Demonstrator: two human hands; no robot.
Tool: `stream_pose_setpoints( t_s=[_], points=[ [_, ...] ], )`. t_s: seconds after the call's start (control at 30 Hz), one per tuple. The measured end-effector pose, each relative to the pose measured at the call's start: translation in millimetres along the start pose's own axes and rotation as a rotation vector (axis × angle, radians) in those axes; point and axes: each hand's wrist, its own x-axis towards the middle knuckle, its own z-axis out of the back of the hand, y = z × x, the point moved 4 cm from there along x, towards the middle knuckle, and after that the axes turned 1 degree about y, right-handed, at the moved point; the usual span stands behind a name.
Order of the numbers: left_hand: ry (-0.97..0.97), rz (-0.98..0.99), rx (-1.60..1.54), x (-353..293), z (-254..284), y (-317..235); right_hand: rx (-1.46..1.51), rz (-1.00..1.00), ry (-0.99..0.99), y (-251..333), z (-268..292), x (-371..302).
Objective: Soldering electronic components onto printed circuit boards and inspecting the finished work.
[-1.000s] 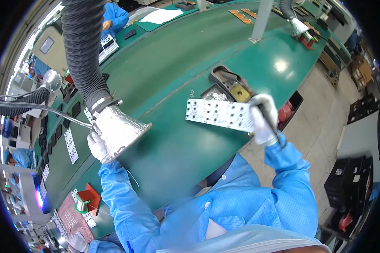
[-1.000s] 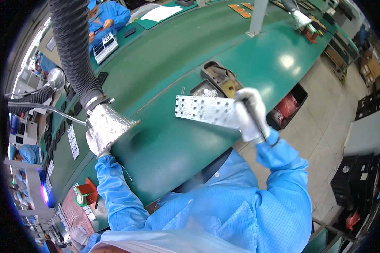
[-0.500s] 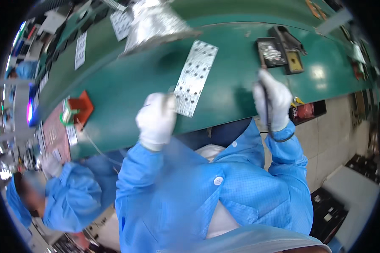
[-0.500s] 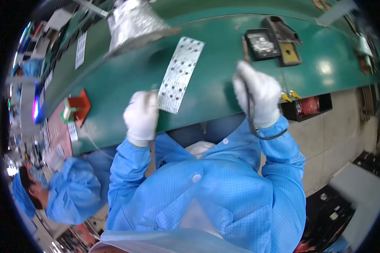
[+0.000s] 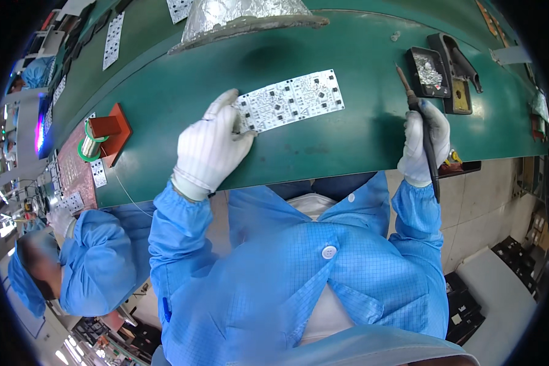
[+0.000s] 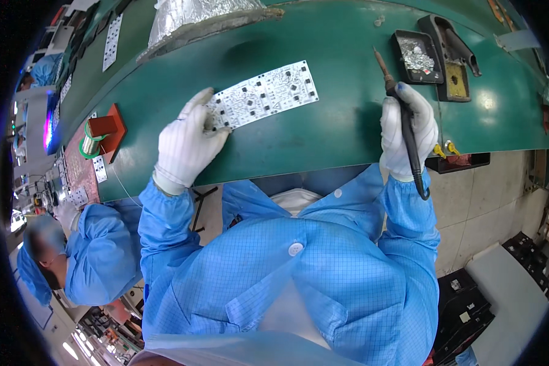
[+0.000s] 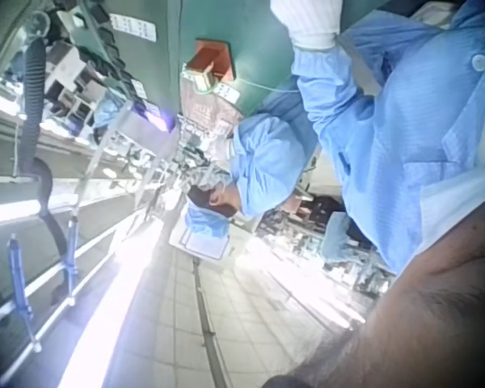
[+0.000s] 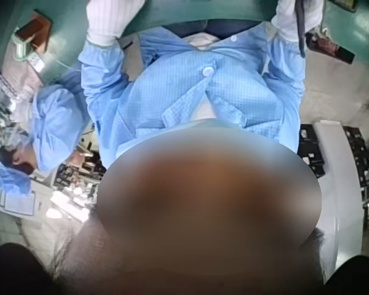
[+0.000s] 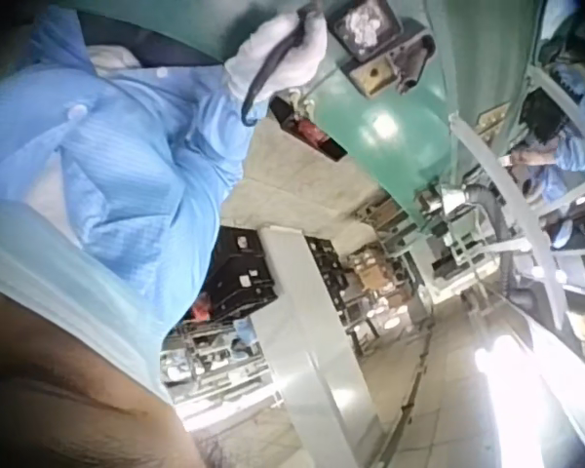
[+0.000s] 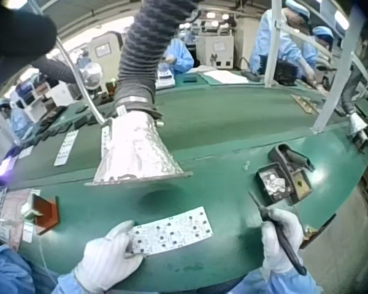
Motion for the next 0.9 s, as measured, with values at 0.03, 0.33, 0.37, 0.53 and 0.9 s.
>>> stream_pose_setpoints(
  t_s=[0.03, 0.33, 0.37, 0.53, 0.9],
  points=[
    [0.012, 0.009, 0.001, -0.7, 2.3, 2.8, 0.082, -0.082, 0.025, -0.4, -1.0, -0.8],
    [-0.318, -0.060, -0.186, 0.2, 1.0, -19.2, 0.138, -0.228, 0.066, 15.7, -5.5, 14.4],
    [-0.315, -0.056, -0.187, 3.5, -1.1, -20.3, 0.133, -0.229, 0.053, 20.7, -5.1, 16.8],
    [-0.260, -0.140, -0.112, 15.2, 7.9, -21.3, 0.118, -0.222, -0.003, 31.0, -23.3, 28.9],
    [-0.376, -0.395, -0.004, 26.5, -28.1, -31.7, 0.085, -0.232, 0.061, 20.5, -34.4, 22.6]
  ],
)
